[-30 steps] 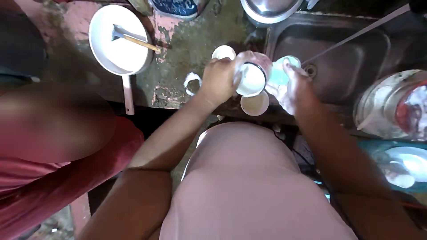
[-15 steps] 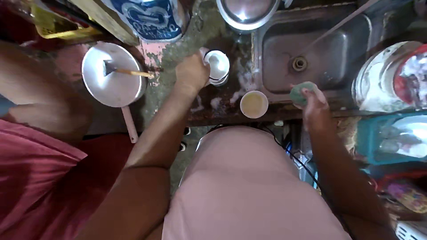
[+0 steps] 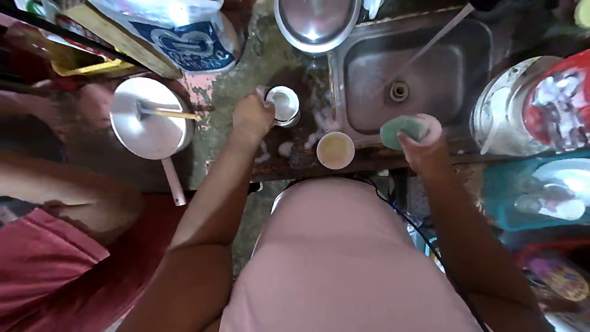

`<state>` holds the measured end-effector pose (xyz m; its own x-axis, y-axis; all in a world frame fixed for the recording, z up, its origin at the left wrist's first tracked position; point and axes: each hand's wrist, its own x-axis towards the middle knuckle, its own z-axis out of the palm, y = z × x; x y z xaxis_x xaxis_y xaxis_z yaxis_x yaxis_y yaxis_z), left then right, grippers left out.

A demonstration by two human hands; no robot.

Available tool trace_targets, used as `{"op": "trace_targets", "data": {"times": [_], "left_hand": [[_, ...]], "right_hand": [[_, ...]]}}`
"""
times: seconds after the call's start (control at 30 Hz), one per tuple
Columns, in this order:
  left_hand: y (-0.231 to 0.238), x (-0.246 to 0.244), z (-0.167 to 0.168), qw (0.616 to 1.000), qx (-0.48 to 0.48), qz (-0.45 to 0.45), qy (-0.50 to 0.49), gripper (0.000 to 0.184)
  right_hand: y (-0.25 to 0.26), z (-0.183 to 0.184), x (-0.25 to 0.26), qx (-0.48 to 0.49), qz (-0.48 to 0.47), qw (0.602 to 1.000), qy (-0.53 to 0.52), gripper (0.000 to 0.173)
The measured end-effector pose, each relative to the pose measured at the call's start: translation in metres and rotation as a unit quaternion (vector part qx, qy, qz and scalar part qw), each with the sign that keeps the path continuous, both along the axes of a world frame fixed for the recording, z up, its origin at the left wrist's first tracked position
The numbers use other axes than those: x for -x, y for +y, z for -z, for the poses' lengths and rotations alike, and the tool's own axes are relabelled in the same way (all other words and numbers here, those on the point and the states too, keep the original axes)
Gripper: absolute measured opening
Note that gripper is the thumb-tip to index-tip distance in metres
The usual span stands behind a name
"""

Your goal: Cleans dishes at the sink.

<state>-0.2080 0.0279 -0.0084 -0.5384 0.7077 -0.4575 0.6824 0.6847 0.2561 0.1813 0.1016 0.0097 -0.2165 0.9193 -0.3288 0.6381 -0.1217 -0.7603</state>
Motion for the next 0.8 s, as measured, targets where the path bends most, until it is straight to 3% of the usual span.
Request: {"op": "trace_targets", "data": {"times": [0.2, 0.3, 0.43, 0.5, 0.57, 0.63, 0.73, 0.8], "left_hand": [[0.007, -0.021, -0.021, 0.994, -0.064, 0.003, 0.092, 0.057], [0.035, -0.052, -0.040, 0.983, -0.148, 0.036, 0.106, 0.060], [0.106, -0.119, -0.030, 0.955, -0.256, 0.068, -0.131, 0.050], [0.154, -0.151, -0.014, 0.925, -0.247, 0.025, -0.286, 0.050], [0.206, -0.173, 0.005, 0.912, -0.212, -0.049, -0.348, 0.053], [0.254, -0.184, 0.021, 0.935, -0.171, -0.090, -0.297, 0.057], [0.301, -0.183, 0.042, 0.988, -0.124, 0.055, -0.080, 0.051], [0.331, -0.192, 0.039, 0.993, -0.081, 0.060, -0.058, 0.053]], "right_hand": [[0.032, 0.009, -0.019, 0.002, -0.072, 0.992, 0.105, 0.031], [0.042, 0.016, -0.033, 0.010, -0.088, 0.986, 0.139, 0.028], [0.047, 0.020, -0.055, 0.013, -0.087, 0.987, 0.135, 0.024], [0.047, 0.024, -0.071, 0.019, -0.076, 0.989, 0.127, 0.025], [0.044, 0.023, -0.089, 0.030, -0.057, 0.991, 0.116, 0.025], [0.038, 0.019, -0.110, 0.047, -0.031, 0.993, 0.106, 0.025], [0.025, 0.027, -0.145, 0.036, 0.014, 0.991, 0.126, 0.024], [0.015, 0.028, -0.163, 0.029, 0.056, 0.987, 0.150, 0.022]]}}
